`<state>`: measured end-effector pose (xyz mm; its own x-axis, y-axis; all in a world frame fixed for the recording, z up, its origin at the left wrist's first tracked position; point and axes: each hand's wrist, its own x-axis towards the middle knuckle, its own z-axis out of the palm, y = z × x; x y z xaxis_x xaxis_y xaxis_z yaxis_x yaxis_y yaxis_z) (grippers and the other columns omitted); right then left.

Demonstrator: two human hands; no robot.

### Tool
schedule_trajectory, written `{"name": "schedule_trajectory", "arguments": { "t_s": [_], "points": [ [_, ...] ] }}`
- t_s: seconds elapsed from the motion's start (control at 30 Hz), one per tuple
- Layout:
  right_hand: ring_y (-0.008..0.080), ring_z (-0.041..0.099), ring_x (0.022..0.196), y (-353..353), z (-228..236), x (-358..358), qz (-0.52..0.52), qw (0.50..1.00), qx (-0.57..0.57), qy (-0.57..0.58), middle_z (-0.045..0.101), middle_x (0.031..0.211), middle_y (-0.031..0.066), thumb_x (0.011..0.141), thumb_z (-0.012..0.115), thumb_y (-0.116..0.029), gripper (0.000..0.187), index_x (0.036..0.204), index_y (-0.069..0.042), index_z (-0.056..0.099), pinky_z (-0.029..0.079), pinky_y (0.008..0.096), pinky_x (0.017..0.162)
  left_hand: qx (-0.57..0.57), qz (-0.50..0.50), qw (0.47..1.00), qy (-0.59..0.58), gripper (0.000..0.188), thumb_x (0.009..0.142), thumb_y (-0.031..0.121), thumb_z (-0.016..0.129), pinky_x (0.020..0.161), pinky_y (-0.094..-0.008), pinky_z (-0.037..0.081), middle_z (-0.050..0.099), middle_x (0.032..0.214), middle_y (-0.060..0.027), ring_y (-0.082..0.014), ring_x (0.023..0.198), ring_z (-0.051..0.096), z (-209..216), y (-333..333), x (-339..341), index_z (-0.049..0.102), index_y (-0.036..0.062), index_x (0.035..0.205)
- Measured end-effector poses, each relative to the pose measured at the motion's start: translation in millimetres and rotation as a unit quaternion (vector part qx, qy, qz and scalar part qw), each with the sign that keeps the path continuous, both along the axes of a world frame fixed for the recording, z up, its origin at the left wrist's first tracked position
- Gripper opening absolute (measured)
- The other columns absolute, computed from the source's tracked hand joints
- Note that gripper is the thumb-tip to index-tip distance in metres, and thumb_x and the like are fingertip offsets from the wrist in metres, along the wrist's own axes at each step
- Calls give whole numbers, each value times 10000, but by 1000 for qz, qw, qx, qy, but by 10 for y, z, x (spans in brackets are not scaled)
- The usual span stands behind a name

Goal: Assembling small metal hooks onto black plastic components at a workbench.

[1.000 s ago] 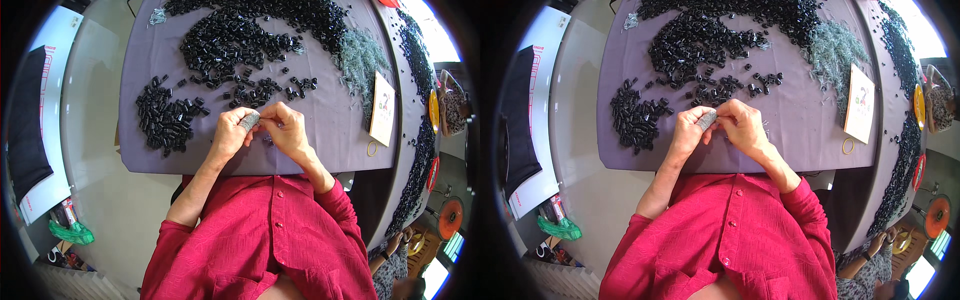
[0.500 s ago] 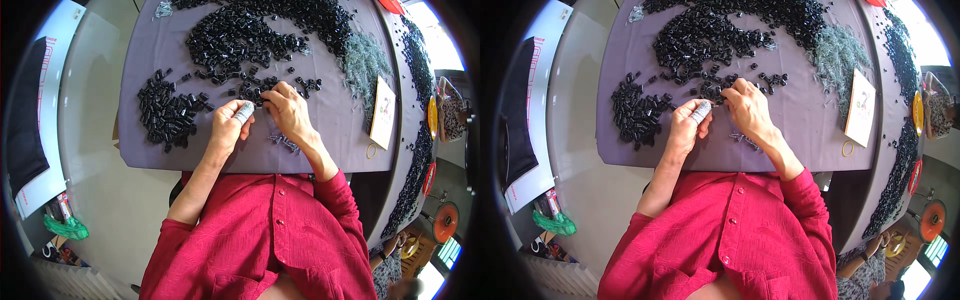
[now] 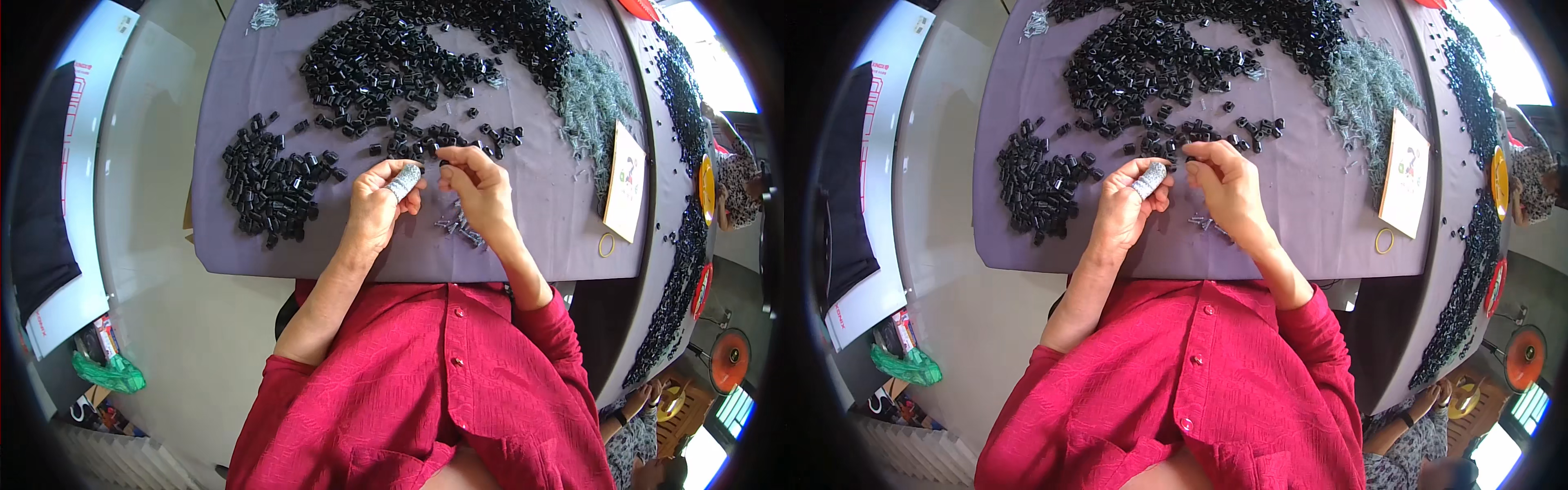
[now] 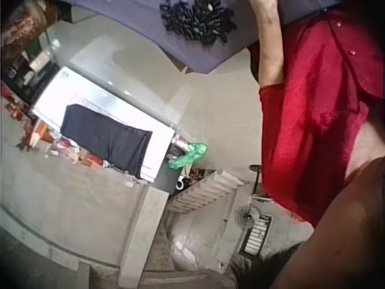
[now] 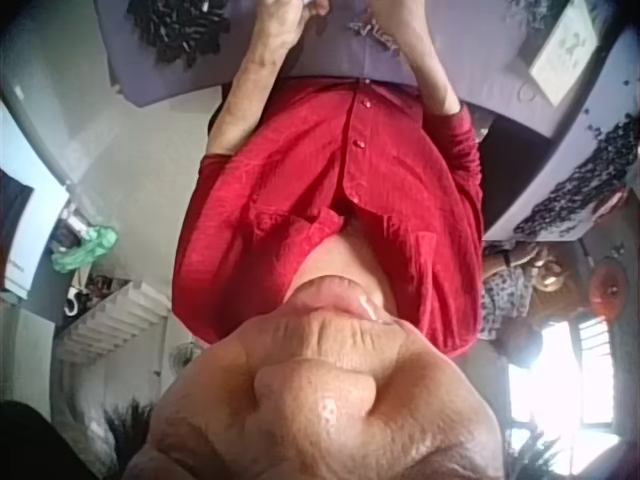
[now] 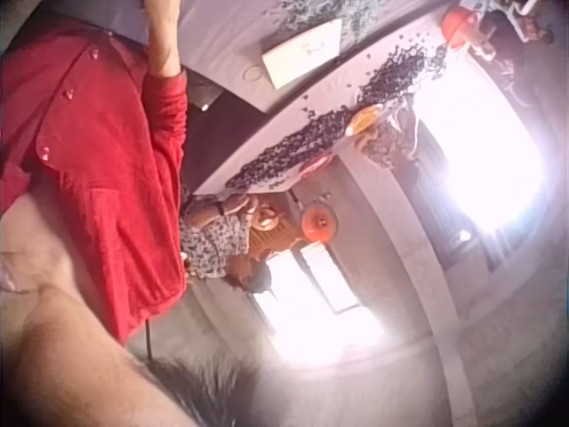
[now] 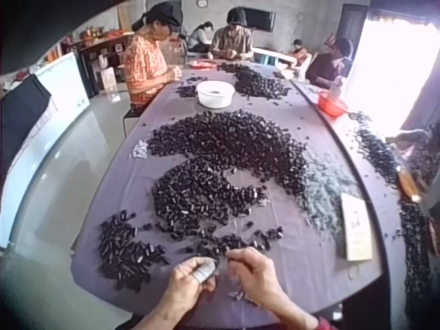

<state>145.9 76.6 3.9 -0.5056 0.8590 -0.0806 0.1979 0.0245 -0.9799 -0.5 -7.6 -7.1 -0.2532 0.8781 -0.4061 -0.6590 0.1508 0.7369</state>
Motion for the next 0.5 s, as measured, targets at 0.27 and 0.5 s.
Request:
{"name": "schedule_trajectory", "arguments": {
  "t_s": [0.27, 0.5],
  "points": [
    [119, 668, 803, -97, 40, 13, -74, 970, -175, 154, 684, 898, 49, 890, 666, -8, 189, 1076, 23, 658, 556, 254, 745, -10, -17, 1000, -4, 136, 962, 62, 553, 515, -239, 420, 640, 773, -62, -84, 570, 525, -20, 44, 33, 649, 3, 1039],
    [83, 639, 747, -111, -66, 10, -87, 970, -149, 170, 698, 869, 33, 857, 719, -29, 182, 1029, 9, 675, 533, 225, 694, -11, -16, 1000, 22, 129, 967, 74, 556, 496, -239, 401, 622, 748, -46, -76, 554, 502, -17, 49, 54, 649, 5, 1024]
  ]
}}
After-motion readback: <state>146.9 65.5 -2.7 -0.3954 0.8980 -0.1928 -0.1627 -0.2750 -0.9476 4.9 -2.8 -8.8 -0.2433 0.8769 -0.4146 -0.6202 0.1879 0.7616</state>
